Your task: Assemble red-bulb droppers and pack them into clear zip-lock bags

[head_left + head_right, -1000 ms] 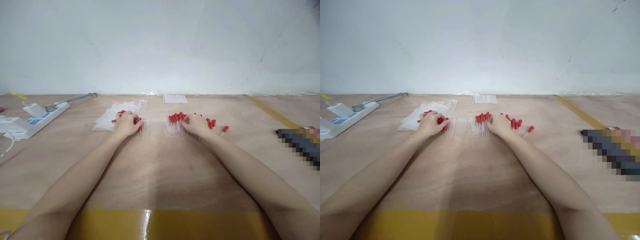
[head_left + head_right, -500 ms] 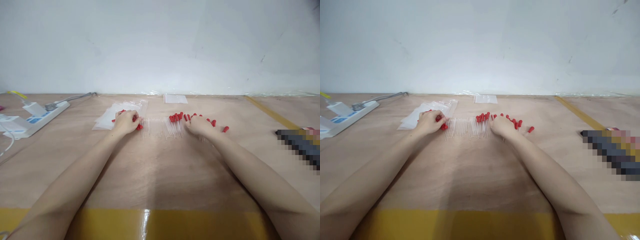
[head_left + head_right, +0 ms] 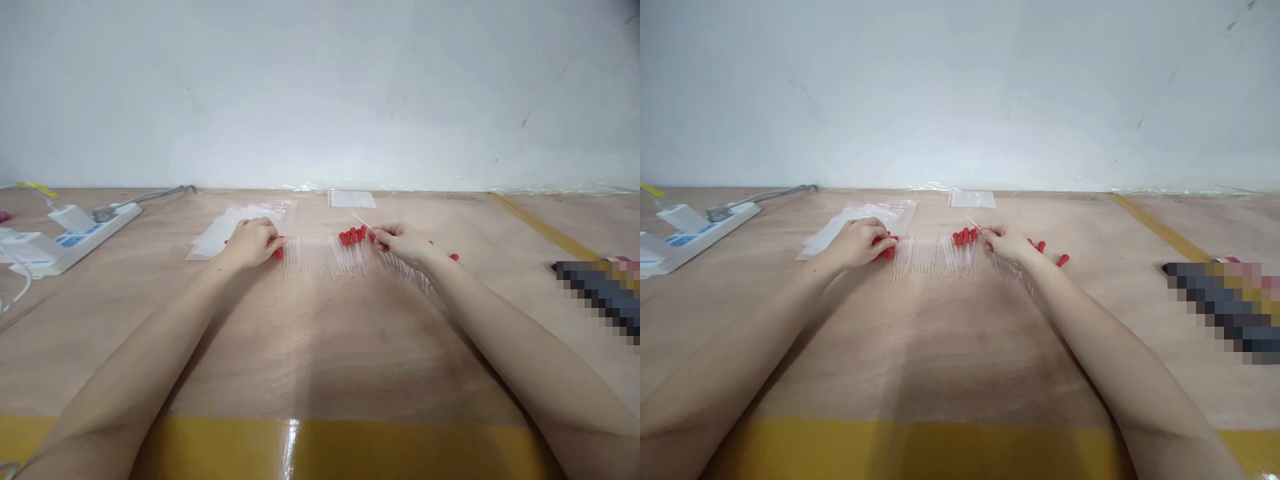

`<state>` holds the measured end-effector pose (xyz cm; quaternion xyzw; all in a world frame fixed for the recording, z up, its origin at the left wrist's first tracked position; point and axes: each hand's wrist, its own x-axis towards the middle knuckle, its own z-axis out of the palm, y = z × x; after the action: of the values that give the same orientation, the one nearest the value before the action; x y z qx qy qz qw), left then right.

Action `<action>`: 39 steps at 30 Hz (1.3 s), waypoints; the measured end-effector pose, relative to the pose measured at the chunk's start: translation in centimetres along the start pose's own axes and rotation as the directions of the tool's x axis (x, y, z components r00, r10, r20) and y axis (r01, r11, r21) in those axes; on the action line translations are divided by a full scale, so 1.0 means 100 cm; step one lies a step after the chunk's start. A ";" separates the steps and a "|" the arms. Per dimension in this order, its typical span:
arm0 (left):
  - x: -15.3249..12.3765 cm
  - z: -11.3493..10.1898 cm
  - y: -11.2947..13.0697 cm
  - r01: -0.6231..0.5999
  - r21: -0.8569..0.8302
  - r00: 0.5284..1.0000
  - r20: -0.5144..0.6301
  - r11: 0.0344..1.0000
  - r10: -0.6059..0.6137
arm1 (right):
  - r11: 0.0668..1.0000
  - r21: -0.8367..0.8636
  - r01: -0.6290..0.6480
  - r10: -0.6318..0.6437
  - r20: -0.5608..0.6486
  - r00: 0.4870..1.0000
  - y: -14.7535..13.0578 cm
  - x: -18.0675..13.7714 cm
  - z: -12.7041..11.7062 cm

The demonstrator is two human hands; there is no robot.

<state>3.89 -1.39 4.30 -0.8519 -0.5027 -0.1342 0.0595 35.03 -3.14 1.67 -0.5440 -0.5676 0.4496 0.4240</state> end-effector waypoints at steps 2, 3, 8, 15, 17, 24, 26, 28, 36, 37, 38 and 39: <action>0.001 0.002 0.003 0.033 -0.093 0.993 -0.108 0.995 -0.043 | 0.998 0.068 -0.012 0.011 0.006 1.000 0.000 0.000 0.001; 0.002 0.004 0.007 0.060 -0.186 0.984 -0.153 0.981 -0.089 | 0.996 0.088 -0.007 0.006 0.011 1.000 -0.001 -0.001 0.003; 0.001 0.028 0.038 0.141 -0.824 0.955 -0.033 0.549 -0.294 | 0.951 -0.186 0.246 -0.238 0.065 0.969 0.000 -0.014 0.018; -0.006 0.038 0.061 0.124 -0.949 0.966 0.049 0.290 -0.254 | 0.733 -0.485 0.476 -0.502 0.085 0.860 0.002 -0.029 0.041; -0.008 0.035 0.064 0.118 -0.943 0.973 0.047 0.312 -0.224 | 0.711 -0.502 0.492 -0.530 0.078 0.844 0.002 -0.029 0.043; -0.010 0.035 0.072 0.074 -0.935 0.988 0.021 0.347 -0.155 | 0.664 -0.524 0.534 -0.575 0.099 0.812 0.000 -0.031 0.046; -0.010 0.038 0.073 0.041 -0.926 0.988 -0.017 0.375 -0.151 | 0.665 -0.522 0.534 -0.568 0.111 0.816 -0.001 -0.032 0.048; -0.011 0.040 0.073 0.009 -0.905 0.985 -0.065 0.426 -0.158 | 0.669 -0.506 0.545 -0.556 0.146 0.818 -0.002 -0.033 0.049; -0.018 0.031 0.072 -0.185 -0.638 0.961 -0.275 0.748 0.004 | 0.553 -0.521 0.650 -0.567 0.336 0.752 -0.004 -0.033 0.044; -0.018 0.030 0.072 -0.214 -0.599 0.958 -0.281 0.772 0.048 | 0.509 -0.546 0.665 -0.578 0.356 0.734 -0.004 -0.032 0.042; -0.018 0.030 0.072 -0.242 -0.561 0.955 -0.282 0.792 0.092 | 0.457 -0.579 0.675 -0.589 0.371 0.718 -0.003 -0.031 0.041; -0.018 0.029 0.072 -0.267 -0.525 0.951 -0.280 0.808 0.132 | 0.402 -0.617 0.677 -0.598 0.383 0.704 -0.001 -0.031 0.040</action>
<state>9.81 -5.75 1.20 -0.8589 -0.3383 -0.3655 -0.1197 31.25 -6.45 0.88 -0.3817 -0.8793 0.0189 0.2841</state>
